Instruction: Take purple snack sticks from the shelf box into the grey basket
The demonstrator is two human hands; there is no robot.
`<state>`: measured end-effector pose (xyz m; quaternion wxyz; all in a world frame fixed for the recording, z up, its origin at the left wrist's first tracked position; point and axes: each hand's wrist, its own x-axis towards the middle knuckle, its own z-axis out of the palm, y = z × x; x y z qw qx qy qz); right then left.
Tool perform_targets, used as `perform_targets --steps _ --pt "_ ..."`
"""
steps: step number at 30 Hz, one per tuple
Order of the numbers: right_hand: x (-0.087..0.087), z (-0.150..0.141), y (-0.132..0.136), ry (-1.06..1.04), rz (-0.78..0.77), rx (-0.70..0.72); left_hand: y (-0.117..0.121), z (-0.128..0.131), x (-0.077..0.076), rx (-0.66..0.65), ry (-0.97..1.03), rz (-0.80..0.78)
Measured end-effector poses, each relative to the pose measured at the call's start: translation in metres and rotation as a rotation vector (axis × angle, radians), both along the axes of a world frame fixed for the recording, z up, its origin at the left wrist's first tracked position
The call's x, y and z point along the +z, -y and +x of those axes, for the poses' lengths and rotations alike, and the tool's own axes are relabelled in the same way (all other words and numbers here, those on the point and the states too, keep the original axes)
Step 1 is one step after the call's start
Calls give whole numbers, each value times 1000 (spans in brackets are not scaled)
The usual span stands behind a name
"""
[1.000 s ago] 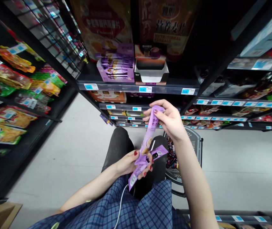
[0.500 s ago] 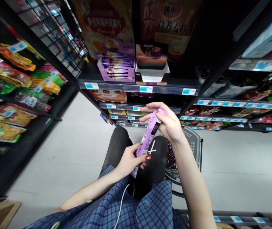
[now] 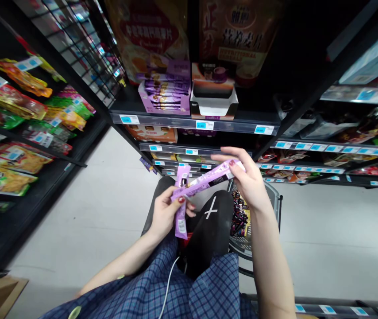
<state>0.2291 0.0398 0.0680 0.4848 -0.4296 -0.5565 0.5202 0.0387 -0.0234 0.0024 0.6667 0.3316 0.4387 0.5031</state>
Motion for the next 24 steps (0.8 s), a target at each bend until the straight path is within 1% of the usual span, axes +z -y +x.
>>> perform_targets --steps 2,5,7,8,10,13,16,18,21,24 --pt "-6 3 10 58 -4 -68 -5 -8 1 41 22 38" --pt "-17 1 28 119 7 -220 -10 -17 4 65 9 53" --pt "-25 -2 39 97 19 -304 -11 -20 6 100 -9 63" --pt "-29 -3 44 73 23 -323 -12 -20 6 120 -17 69" --pt "-34 -4 55 17 7 -304 -12 -22 5 143 -36 82" --pt "-38 -7 72 -45 -63 -234 -14 -23 1 172 -75 122" --pt "-43 -12 86 -62 -112 -234 -16 -23 -3 234 -71 181" --pt "-49 -16 91 -63 -167 -222 -17 -23 -4 247 -41 199" --pt "-59 -19 95 -95 -239 -233 -17 -24 -5 210 -28 184" --pt "-65 -17 94 -127 -218 -331 -16 -29 -6 128 -41 151"
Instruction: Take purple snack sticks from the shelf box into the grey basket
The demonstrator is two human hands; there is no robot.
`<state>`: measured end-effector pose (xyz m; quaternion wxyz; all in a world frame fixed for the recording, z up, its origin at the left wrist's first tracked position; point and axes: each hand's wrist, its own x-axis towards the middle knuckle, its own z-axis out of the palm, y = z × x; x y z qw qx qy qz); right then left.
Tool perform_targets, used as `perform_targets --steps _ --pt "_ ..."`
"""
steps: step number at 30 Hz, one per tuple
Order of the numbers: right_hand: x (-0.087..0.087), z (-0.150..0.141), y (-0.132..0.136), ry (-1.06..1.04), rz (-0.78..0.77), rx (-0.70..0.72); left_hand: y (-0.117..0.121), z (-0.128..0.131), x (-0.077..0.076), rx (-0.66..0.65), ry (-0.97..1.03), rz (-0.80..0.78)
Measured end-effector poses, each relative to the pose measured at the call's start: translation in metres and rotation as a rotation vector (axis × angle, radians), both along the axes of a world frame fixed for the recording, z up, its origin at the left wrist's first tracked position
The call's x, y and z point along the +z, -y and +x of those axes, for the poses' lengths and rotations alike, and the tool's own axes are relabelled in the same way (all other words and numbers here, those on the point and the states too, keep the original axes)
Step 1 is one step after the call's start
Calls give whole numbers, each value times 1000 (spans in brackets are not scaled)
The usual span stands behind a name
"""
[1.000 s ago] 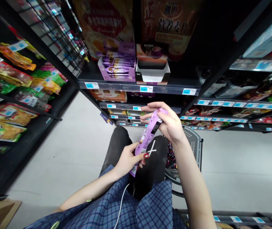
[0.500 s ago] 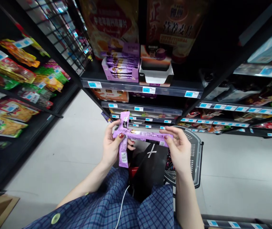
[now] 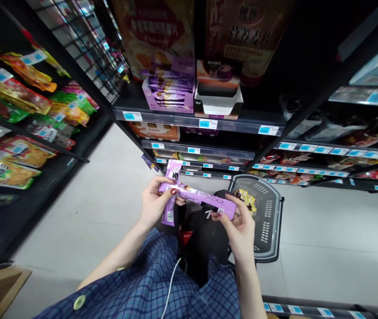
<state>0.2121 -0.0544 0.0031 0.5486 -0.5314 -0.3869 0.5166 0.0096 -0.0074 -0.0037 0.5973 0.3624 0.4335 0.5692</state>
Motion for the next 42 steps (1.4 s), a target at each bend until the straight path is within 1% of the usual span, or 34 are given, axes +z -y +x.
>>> perform_targets --steps 4,7,10,12,14,17,19,22,25,28,32,34,37,39,42 --pt "-3 7 -1 18 31 -120 3 -9 1 -163 5 -37" --pt "-1 12 0 44 20 -137 4 -14 3 -272 35 -55" --pt "3 15 1 77 -8 -140 4 -16 4 -300 2 -70" --pt "7 17 1 102 -7 -148 4 -17 3 -290 -77 -64" --pt "10 20 1 129 -5 -131 3 -19 2 -295 -190 -41" --pt "12 26 1 143 -28 -54 0 -23 2 -377 -299 -3" --pt "11 31 1 135 -48 -4 -1 -25 5 -423 -299 12" --pt "9 37 2 119 -57 36 -1 -26 11 -444 -259 3" --pt "8 37 2 89 -53 62 -2 -28 14 -437 -270 3" --pt "9 35 1 42 -37 82 -3 -33 16 -399 -364 42" --pt "11 32 1 -19 15 89 -7 -41 20 -353 -449 87" --pt "12 30 1 -38 43 100 -9 -41 23 -325 -454 92" --pt "14 27 0 13 57 69 -9 -35 25 -273 -346 48" --pt "15 23 -2 101 51 19 -8 -28 25 -222 -255 -3" --pt "16 17 -5 222 59 -48 -6 -18 23 -164 -190 -63"
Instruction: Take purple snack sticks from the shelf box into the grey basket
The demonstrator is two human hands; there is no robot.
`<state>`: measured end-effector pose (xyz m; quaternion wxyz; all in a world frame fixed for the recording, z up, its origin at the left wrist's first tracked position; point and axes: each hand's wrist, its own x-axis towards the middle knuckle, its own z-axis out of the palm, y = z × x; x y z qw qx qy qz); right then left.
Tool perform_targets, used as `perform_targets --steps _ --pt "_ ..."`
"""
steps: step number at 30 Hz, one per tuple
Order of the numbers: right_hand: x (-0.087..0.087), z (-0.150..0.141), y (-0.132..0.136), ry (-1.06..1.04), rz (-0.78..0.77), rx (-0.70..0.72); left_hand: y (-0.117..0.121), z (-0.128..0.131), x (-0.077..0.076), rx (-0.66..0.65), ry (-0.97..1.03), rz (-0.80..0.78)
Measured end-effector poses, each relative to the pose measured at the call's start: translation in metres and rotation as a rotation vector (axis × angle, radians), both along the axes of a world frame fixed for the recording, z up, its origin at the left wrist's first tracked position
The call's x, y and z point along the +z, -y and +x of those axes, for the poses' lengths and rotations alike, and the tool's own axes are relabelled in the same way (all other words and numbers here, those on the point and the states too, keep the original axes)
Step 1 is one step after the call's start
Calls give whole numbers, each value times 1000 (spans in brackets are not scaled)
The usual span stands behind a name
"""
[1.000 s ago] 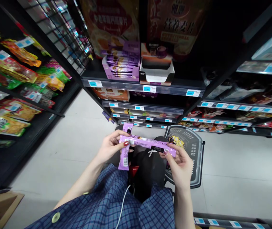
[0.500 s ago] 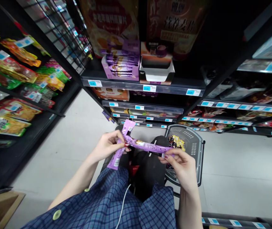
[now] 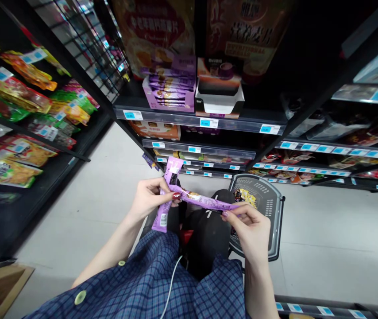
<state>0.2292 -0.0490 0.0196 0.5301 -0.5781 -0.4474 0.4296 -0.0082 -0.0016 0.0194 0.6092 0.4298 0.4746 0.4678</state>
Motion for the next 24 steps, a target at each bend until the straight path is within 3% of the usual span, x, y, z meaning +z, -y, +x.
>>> perform_targets --steps 7,11,15,24 --pt "8 -11 -5 129 10 -93 -1 4 -1 67 -76 40" --pt "3 -9 -7 40 -44 -78 -2 4 -1 46 -40 22" --pt "-2 -3 -11 -57 -79 29 -2 4 1 56 42 1" --pt "10 -6 -16 -248 -79 57 3 13 -7 172 110 135"
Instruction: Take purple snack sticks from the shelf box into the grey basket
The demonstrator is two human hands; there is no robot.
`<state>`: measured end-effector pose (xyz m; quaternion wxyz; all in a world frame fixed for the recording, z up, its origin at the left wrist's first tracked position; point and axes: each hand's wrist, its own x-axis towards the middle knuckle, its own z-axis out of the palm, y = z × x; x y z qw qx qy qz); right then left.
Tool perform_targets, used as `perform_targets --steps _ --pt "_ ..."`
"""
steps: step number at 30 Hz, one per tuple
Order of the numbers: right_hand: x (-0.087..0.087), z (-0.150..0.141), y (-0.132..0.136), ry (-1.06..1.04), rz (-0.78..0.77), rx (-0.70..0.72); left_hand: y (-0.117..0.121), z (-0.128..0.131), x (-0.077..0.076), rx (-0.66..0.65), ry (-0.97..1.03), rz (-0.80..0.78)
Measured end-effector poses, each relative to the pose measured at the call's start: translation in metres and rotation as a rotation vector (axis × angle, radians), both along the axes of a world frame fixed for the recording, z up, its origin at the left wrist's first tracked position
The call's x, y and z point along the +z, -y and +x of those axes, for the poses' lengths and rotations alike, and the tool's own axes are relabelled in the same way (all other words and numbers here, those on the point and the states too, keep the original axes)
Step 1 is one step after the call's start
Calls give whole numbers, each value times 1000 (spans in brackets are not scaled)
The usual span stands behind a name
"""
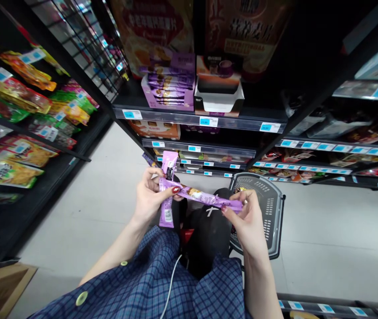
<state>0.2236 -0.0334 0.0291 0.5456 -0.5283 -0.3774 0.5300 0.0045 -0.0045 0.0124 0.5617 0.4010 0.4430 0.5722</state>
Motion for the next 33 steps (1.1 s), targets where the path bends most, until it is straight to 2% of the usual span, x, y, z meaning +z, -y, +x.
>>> perform_targets --steps 2,5,7,9,11,15,18,22,27,33 --pt "-1 2 -1 -18 -65 86 2 -1 -1 -6 -94 44" --pt "-6 8 -3 26 -156 187 4 -6 2 -52 -353 170" --pt "-10 11 -5 80 -164 183 3 -10 6 -154 -509 226" --pt "-12 13 -5 148 -139 155 0 -11 10 -248 -578 209" --pt "-13 13 -5 215 -98 140 -2 -10 12 -282 -540 127" --pt "-11 11 -4 330 -48 132 -4 -6 11 -261 -407 -56" --pt "-9 10 -2 381 -41 101 -5 -4 8 -222 -347 -110" --pt "-6 11 2 360 -18 62 -5 -1 6 -215 -147 -201" --pt "-5 8 2 168 -45 23 -3 -1 8 -263 14 -272" --pt "-9 -16 -7 -285 -43 -186 3 13 -2 -210 24 -178"
